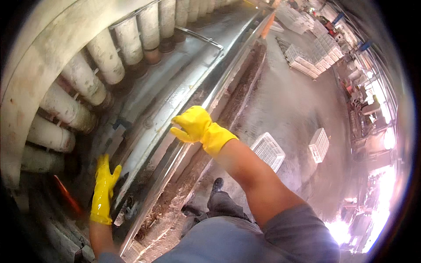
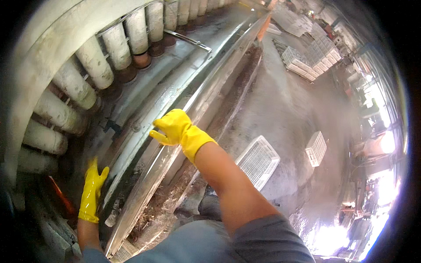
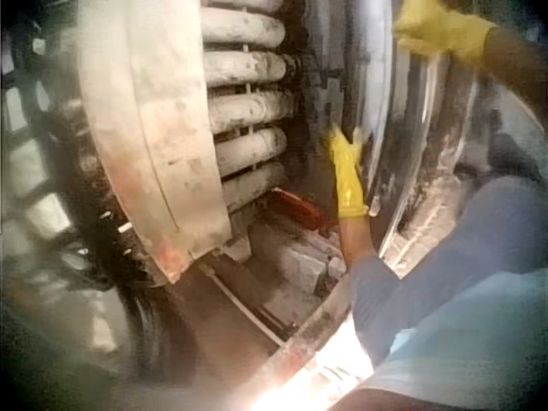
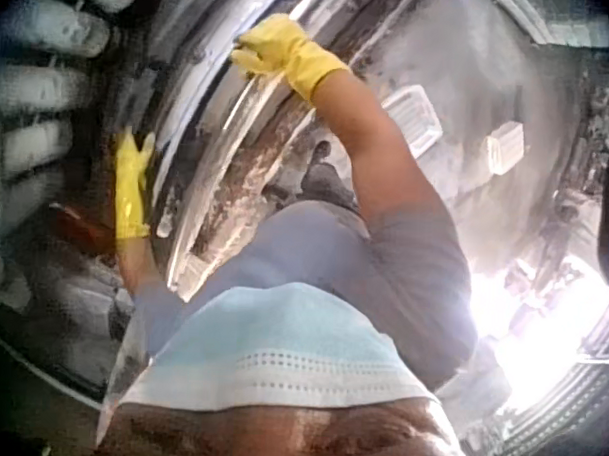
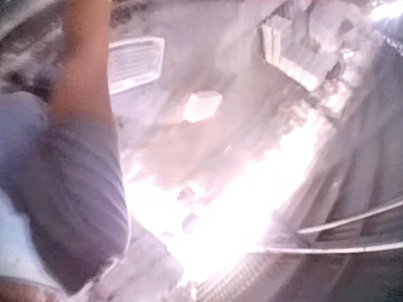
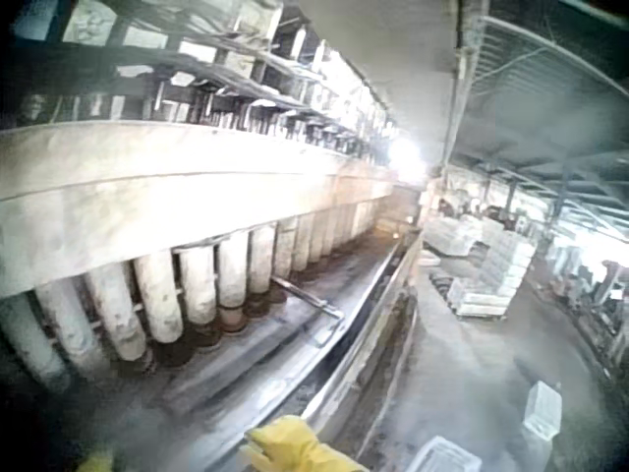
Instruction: The person sorts light blue ceramic tile pieces from a large pile into a white plastic basket using both hands. They then carry the filled basket and place it on a stack of other baskets.
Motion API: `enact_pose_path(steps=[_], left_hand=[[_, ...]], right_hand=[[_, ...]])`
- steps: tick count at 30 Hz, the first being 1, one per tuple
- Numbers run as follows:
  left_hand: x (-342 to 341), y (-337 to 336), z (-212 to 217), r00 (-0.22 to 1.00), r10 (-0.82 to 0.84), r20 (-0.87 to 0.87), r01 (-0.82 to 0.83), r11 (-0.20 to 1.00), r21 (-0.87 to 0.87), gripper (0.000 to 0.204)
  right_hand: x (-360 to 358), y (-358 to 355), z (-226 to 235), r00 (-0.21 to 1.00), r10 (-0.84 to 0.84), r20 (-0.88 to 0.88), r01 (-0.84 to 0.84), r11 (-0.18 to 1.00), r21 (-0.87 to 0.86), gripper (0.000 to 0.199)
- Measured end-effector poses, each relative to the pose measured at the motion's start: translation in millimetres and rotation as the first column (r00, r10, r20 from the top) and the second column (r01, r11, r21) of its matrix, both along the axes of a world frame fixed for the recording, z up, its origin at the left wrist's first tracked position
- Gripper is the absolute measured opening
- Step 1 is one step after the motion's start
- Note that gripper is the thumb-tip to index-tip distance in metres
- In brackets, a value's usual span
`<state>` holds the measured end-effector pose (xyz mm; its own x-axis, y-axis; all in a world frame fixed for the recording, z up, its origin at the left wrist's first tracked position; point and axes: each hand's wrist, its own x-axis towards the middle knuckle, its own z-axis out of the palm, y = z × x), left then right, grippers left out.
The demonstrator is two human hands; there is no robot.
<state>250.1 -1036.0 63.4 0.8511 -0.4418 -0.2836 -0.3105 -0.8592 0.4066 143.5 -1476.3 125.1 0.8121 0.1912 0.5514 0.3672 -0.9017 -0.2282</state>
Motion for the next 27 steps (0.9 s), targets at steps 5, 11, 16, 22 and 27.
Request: enact_pose_path(steps=[5, 11, 16, 22, 27], left_hand=[[-92, -129, 130, 0.925, -0.311, -0.217, 0.166, 0.846, -0.506, 0.085], [-115, -217, 81, 0.81, -0.311, 0.497, 0.4, 0.913, -0.082, 0.081], [-114, -249, 92, 0.907, -0.081, 0.413, 0.136, 0.985, -0.104, 0.043], [-114, -262, 106, 0.932, -0.061, 0.356, 0.097, 0.992, -0.082, 0.047], [-116, -277, 114, 0.878, -0.104, 0.467, 0.068, 0.993, 0.094, 0.058]], right_hand=[[1, 1, -3, 1.0, -0.018, -0.009, 0.019, 0.999, 0.029, 0.038], [13, 4, 6, 0.994, 0.015, -0.11, -0.008, 0.998, 0.062, 0.039], [14, 3, 5, 0.997, 0.075, 0.034, -0.079, 0.984, 0.158, 0.033], [-1, -4, -6, 0.964, 0.188, 0.189, -0.242, 0.914, 0.326, 0.021], [-119, -60, -79, 0.961, 0.157, 0.228, -0.267, 0.743, 0.614, 0.052]])
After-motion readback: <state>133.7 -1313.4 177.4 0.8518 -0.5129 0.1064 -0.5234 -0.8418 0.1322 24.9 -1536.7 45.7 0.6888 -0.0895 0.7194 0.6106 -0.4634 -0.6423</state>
